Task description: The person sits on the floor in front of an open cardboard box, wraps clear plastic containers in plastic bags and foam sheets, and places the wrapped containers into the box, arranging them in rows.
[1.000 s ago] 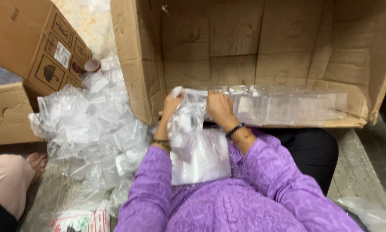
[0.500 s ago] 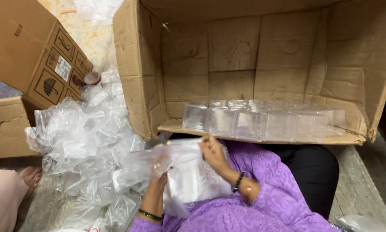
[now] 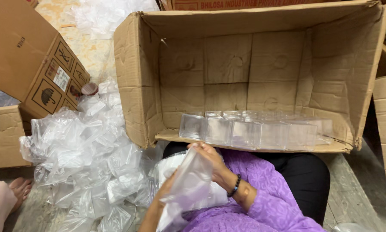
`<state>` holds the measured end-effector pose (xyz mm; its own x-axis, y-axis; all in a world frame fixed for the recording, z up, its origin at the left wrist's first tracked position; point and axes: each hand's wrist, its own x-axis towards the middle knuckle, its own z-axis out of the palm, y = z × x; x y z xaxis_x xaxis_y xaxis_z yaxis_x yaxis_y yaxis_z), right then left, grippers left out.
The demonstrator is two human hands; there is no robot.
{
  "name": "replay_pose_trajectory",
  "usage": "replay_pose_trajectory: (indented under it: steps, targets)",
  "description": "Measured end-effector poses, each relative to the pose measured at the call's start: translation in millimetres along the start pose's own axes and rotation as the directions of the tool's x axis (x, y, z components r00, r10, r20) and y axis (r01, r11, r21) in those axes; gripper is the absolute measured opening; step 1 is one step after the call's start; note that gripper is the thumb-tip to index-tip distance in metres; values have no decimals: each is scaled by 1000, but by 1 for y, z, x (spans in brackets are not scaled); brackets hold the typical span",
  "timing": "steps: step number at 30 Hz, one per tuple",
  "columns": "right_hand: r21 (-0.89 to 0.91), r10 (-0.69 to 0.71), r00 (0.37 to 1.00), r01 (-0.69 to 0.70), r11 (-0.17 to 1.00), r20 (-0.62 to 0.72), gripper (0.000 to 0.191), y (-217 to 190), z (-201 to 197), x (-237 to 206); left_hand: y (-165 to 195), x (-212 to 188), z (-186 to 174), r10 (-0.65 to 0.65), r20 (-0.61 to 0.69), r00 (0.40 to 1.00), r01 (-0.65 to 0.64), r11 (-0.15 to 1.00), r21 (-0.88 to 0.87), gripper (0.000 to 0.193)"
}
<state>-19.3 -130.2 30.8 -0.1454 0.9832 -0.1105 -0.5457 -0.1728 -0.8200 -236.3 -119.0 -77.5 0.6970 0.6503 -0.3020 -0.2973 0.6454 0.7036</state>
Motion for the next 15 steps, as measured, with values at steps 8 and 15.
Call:
replay_pose_trajectory:
  steps: [8, 15]
  targets:
    - [-750, -38, 962, 234, 619, 269, 20, 10, 19, -3, 8, -39, -43, -20, -187, 982, 33, 997, 68, 60]
    - [-939, -122, 986, 148, 309, 115, 24, -24, -48, -42, 119, -111, -105, 301, -893, 335, -26, 950, 310, 82]
